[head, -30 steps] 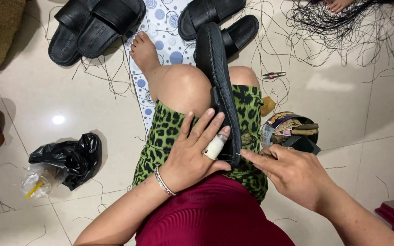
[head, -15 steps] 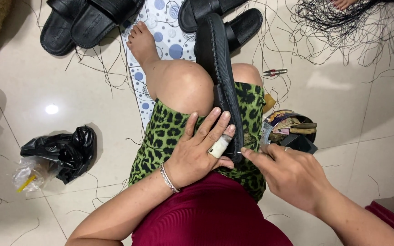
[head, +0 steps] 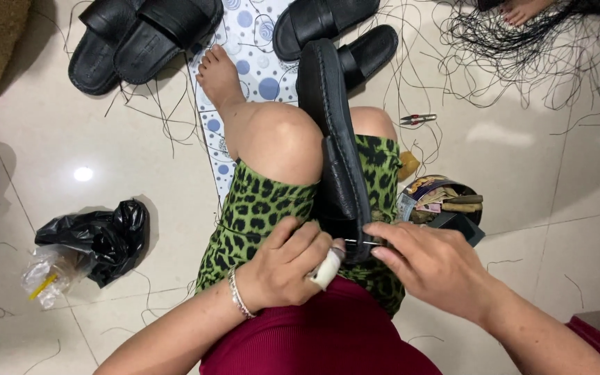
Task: Hand-sewing the sole and upper of a black sandal using a needle and thread while sitting on the floor.
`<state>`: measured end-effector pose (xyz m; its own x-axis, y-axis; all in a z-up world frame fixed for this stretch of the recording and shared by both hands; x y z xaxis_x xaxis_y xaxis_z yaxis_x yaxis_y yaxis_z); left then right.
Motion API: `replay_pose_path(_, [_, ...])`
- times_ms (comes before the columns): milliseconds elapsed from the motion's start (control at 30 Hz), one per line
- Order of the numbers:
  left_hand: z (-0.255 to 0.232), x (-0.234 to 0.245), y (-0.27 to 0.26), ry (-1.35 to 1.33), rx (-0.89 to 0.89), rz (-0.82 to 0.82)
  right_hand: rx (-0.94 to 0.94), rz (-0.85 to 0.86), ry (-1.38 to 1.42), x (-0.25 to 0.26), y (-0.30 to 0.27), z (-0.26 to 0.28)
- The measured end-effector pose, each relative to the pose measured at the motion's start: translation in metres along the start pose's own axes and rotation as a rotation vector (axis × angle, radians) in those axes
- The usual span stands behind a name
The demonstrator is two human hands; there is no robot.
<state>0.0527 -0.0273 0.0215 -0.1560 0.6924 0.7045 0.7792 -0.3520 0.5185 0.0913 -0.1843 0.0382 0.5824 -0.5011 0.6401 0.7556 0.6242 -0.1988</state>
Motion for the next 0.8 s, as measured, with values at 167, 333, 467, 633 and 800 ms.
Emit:
replay_pose_path(167, [0.0, -0.004, 0.012, -0.887, 0.349, 0.393, 0.018, -0.033, 0.022, -0.001, -0.004, -0.001])
replay_pose_path(333, [0.016, -0.015, 0.003, -0.855, 0.503, 0.333, 0.016, -0.063, -0.02, -0.005, -0.01, -0.003])
replay_pose_path(467, [0.018, -0.004, 0.01, -0.388, 0.406, 0.379, -0.021, -0.068, -0.017, -0.003, -0.009, 0.002])
replay_pose_path(633, [0.018, -0.006, -0.004, -0.86, 0.419, 0.798, -0.004, -0.063, -0.028, 0.001, -0.005, 0.004])
replay_pose_path(800, [0.004, -0.013, -0.011, -1.265, 0.48, 0.768, -0.026, -0.028, 0.012, -0.002, -0.005, 0.0])
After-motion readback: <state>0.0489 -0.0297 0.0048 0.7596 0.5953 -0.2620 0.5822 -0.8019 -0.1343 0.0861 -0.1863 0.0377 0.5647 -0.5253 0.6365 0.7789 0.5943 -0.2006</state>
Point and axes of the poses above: each hand's wrist, its own y-axis towards the middle knuckle, its own x-axis out of the back of the hand, z = x × y, the point moved 8 cm from there along y, towards the middle knuckle, and after that the axes turned 12 degrees about y, right-handed, at the moved point
